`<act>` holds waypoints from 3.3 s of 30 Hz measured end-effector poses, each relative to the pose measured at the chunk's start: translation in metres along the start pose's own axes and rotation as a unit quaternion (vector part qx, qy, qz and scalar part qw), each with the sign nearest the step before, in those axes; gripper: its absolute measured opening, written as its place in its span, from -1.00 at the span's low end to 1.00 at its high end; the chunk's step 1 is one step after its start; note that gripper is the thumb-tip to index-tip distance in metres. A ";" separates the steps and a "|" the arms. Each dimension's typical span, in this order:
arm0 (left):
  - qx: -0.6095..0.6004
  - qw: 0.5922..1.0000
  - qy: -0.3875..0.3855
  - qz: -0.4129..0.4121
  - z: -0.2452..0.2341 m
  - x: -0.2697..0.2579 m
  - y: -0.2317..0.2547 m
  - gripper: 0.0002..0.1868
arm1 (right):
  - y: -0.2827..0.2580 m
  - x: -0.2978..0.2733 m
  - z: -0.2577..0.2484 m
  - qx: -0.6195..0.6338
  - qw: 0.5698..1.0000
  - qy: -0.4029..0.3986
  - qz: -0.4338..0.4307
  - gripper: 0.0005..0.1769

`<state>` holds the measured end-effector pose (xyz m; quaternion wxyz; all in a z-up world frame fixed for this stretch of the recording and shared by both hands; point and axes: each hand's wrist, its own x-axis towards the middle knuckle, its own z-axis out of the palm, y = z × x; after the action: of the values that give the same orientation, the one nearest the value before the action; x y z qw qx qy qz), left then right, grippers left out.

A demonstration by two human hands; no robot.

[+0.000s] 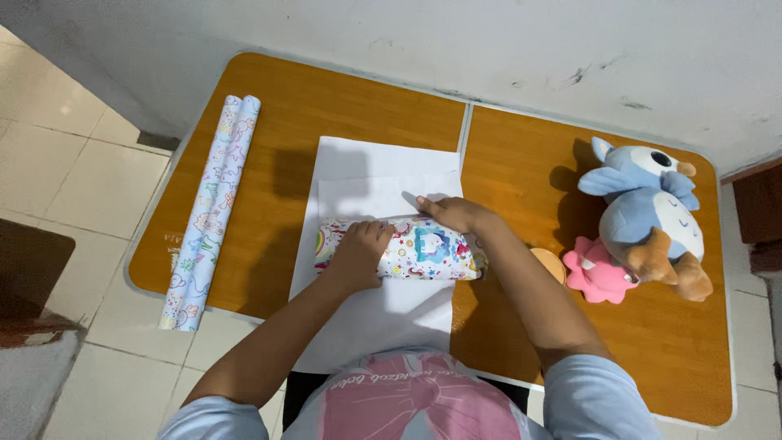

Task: The person wraps a small blue stuffed toy in patterned wrapping paper on a wooden table. They fold the paper around the toy, smooth the edges, and secure the package with adhesive tape. Scissors and a roll of tape are visible on the table but not used in the clip.

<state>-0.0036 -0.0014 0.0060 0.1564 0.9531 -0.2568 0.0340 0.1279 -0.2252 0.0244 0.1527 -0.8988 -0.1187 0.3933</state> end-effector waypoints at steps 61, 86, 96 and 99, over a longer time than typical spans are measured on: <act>-0.008 0.988 -0.152 -0.015 -0.020 0.036 -0.032 0.11 | 0.003 0.049 -0.008 -0.071 0.991 0.092 -0.072 -0.33; -0.100 0.934 -0.333 -0.079 -0.023 0.057 -0.025 0.09 | -0.028 -0.106 0.036 -0.087 0.974 0.116 -0.177 0.12; -0.065 0.977 -0.191 -0.076 0.011 0.070 -0.062 0.22 | -0.025 -0.067 0.001 -0.015 0.993 -0.046 -0.104 0.00; -0.086 0.968 -0.215 -0.099 0.017 0.080 -0.073 0.24 | -0.024 -0.056 -0.009 -0.022 0.993 -0.083 -0.076 -0.02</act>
<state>0.1014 0.0146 -0.0187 0.1812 0.9419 -0.1902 -0.2095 0.0958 -0.2229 0.0766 0.1521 -0.8543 -0.2079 0.4514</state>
